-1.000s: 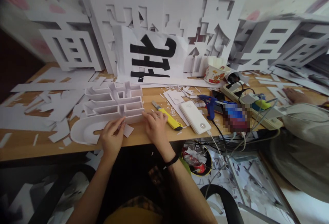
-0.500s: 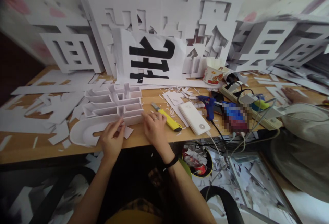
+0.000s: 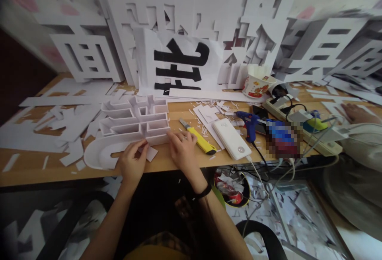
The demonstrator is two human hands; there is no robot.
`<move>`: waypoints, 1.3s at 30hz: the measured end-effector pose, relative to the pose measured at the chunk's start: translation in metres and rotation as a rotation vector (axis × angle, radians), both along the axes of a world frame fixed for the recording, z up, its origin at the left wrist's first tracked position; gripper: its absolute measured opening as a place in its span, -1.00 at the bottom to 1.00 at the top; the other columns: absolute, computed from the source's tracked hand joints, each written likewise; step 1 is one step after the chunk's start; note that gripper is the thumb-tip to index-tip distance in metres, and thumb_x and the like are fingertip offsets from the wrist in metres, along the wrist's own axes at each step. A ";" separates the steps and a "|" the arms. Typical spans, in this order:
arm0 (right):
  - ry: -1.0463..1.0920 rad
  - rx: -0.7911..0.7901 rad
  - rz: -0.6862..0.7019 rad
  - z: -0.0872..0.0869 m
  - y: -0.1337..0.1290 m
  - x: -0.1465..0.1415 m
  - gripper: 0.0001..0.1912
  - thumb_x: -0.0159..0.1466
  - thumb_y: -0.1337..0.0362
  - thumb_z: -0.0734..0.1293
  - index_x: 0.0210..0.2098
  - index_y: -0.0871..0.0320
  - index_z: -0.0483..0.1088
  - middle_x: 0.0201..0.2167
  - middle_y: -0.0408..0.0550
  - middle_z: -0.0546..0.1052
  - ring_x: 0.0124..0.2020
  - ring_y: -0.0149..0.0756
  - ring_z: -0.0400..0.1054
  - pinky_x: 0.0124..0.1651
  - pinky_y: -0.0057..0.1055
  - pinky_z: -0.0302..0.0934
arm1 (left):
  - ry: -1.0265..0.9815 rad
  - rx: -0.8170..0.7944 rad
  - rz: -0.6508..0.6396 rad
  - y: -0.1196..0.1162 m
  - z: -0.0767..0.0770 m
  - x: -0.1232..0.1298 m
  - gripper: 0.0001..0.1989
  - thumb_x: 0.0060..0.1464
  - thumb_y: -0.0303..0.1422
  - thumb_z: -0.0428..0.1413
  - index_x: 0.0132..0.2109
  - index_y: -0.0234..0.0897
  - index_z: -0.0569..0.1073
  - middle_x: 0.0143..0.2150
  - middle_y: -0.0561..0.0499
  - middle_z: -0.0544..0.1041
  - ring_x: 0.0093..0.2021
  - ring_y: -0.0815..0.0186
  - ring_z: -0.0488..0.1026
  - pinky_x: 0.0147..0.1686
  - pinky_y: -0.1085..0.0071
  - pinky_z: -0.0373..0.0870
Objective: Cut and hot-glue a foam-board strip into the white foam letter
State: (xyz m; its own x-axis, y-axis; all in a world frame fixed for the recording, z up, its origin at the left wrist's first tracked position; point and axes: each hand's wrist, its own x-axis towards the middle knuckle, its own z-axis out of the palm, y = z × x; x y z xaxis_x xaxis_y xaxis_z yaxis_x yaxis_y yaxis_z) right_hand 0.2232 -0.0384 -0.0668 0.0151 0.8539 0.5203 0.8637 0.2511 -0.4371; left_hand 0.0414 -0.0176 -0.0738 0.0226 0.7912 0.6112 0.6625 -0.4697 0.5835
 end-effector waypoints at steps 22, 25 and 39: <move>0.020 -0.009 0.007 -0.002 0.001 0.001 -0.65 0.35 0.42 0.25 0.06 0.02 0.45 -0.17 -0.06 0.61 -0.07 -0.14 0.31 -0.02 -0.16 0.01 | -0.005 0.010 -0.003 0.002 -0.001 -0.003 -0.87 0.20 -0.36 0.15 -0.22 -0.28 0.59 -0.27 -0.07 0.62 -0.22 0.23 0.57 -0.16 0.29 0.51; 0.010 -0.035 -0.001 -0.001 0.000 0.001 -0.65 0.35 0.41 0.24 0.07 0.02 0.45 -0.20 -0.05 0.61 -0.08 -0.12 0.31 -0.03 -0.16 0.00 | -0.003 0.005 0.001 0.003 -0.002 -0.004 -0.88 0.19 -0.36 0.16 -0.22 -0.28 0.59 -0.26 -0.07 0.62 -0.22 0.23 0.57 -0.16 0.30 0.50; 0.004 -0.029 0.001 -0.002 0.000 0.000 -0.65 0.35 0.41 0.25 0.07 0.02 0.44 -0.19 -0.06 0.60 -0.08 -0.15 0.31 -0.04 -0.18 0.00 | -0.006 -0.004 0.005 0.003 -0.003 -0.004 -0.87 0.19 -0.34 0.15 -0.22 -0.28 0.58 -0.26 -0.06 0.62 -0.22 0.23 0.56 -0.16 0.31 0.48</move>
State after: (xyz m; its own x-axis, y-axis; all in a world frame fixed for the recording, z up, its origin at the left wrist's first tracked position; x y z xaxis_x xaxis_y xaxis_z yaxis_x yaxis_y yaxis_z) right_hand 0.2236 -0.0381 -0.0684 0.0161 0.8686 0.4953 0.8615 0.2394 -0.4478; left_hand 0.0372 -0.0149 -0.0770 0.0147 0.7940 0.6078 0.6611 -0.4637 0.5898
